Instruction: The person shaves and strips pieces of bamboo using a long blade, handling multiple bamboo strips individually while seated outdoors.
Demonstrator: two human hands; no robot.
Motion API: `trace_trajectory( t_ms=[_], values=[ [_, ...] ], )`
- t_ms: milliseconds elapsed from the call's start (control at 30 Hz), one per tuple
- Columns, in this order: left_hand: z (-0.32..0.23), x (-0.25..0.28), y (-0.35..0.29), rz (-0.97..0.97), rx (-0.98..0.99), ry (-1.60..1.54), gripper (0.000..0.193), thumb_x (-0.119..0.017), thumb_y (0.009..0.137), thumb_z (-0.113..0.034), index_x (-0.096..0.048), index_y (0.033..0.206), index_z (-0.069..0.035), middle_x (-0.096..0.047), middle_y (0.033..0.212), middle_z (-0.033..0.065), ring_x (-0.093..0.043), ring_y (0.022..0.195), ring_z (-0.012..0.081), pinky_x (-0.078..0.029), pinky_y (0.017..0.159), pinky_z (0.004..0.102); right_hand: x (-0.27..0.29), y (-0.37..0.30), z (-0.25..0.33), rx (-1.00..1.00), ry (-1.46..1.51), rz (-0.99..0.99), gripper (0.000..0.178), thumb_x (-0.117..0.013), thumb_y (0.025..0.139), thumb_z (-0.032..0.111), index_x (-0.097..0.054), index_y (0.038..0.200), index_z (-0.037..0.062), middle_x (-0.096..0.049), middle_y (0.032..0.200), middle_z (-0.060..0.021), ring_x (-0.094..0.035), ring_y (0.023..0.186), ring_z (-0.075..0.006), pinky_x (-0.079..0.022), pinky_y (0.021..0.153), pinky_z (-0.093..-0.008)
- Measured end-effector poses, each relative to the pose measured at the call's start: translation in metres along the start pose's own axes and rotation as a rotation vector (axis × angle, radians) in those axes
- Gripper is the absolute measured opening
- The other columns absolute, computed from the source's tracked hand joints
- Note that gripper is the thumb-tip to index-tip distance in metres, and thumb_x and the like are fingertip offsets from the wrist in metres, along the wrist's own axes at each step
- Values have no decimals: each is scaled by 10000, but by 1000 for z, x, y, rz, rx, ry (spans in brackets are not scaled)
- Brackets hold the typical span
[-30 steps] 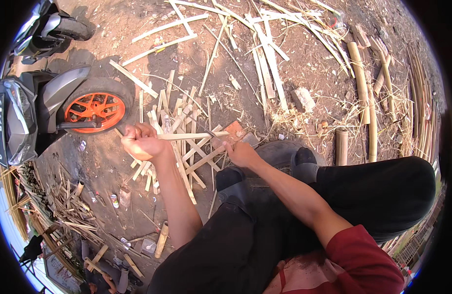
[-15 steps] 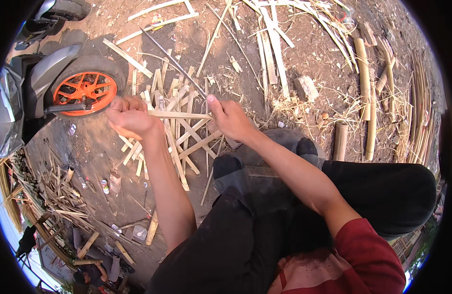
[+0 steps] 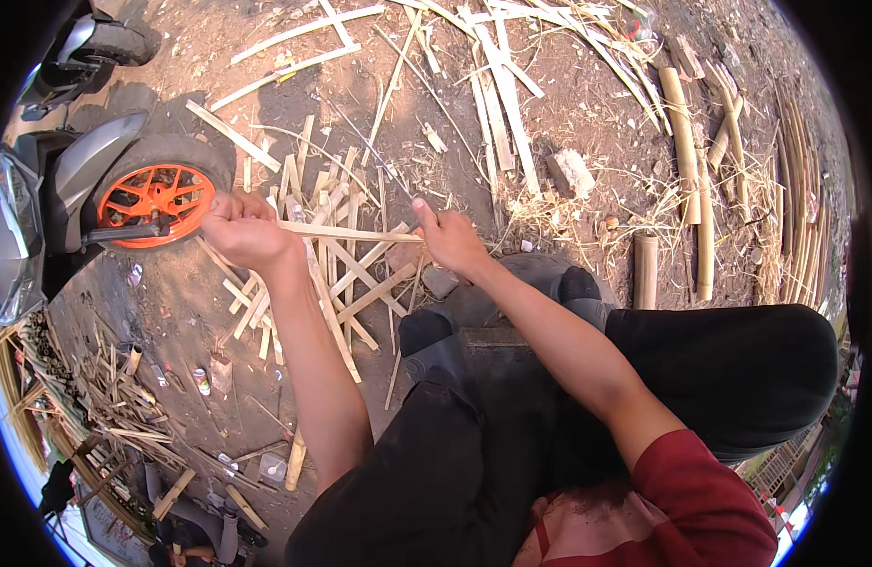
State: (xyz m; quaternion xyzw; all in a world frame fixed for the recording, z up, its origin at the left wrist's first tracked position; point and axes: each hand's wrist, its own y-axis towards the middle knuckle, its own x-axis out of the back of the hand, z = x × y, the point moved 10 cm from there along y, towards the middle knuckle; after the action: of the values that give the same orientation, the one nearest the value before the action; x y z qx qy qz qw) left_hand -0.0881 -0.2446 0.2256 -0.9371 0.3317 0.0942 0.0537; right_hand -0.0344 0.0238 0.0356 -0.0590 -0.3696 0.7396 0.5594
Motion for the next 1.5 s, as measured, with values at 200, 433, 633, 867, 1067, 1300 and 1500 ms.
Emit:
trace_trajectory(
  t_ms=[200, 433, 633, 867, 1067, 1300, 1500],
  values=[
    [-2, -25, -13, -14, -5, 24, 314, -408, 883, -202, -199, 653, -156, -208, 573, -24, -187, 509, 111, -151, 469, 290, -33, -5, -43, 138, 181, 13, 692, -339, 1019, 542, -631, 930, -79, -646, 807, -277, -647, 856, -433, -498, 830, -502],
    [-13, 3, -3, -66, -46, 41, 318, -397, 828, -227, -161, 620, -175, -180, 557, -26, -145, 492, 115, -121, 463, 296, -49, -37, -46, -83, -218, 273, 694, -342, 1019, 506, -639, 1069, -119, -650, 970, -362, -636, 982, -501, -479, 926, -537],
    [-14, -3, -8, -28, -66, 50, 321, -389, 819, -223, -158, 603, -170, -199, 539, -13, -168, 493, 104, -116, 462, 294, -45, -33, -49, 27, -370, 199, 685, -378, 1009, 511, -694, 868, -80, -669, 865, -330, -664, 860, -488, -530, 810, -542],
    [-13, 40, 8, -192, 19, 69, 284, -396, 833, -208, -214, 621, -159, -223, 544, -22, -180, 477, 109, -136, 458, 292, -35, -20, -28, 312, -718, 115, 614, -424, 994, 524, -706, 820, 7, -704, 746, -175, -713, 691, -344, -573, 607, -454],
    [-15, 40, -2, -174, -7, 51, 286, -407, 846, -217, -227, 630, -159, -235, 551, -18, -192, 479, 109, -148, 453, 286, -4, 19, -5, 292, -889, 323, 665, -402, 996, 552, -699, 824, -17, -708, 923, -241, -712, 867, -352, -576, 752, -469],
    [-12, 33, 2, -197, -49, 41, 320, -418, 819, -208, -160, 634, -171, -166, 568, -24, -142, 503, 114, -114, 474, 301, 29, 23, 55, 244, -195, -2, 771, -362, 1011, 573, -635, 729, -90, -594, 656, -304, -647, 700, -443, -497, 702, -512],
    [-14, 9, -5, -135, -49, 75, 312, -395, 827, -245, -187, 609, -164, -226, 550, -18, -164, 505, 104, -122, 472, 286, -51, -23, -89, 129, -361, 113, 791, -331, 1007, 581, -668, 816, -108, -630, 783, -355, -661, 810, -489, -509, 809, -532]
  ],
)
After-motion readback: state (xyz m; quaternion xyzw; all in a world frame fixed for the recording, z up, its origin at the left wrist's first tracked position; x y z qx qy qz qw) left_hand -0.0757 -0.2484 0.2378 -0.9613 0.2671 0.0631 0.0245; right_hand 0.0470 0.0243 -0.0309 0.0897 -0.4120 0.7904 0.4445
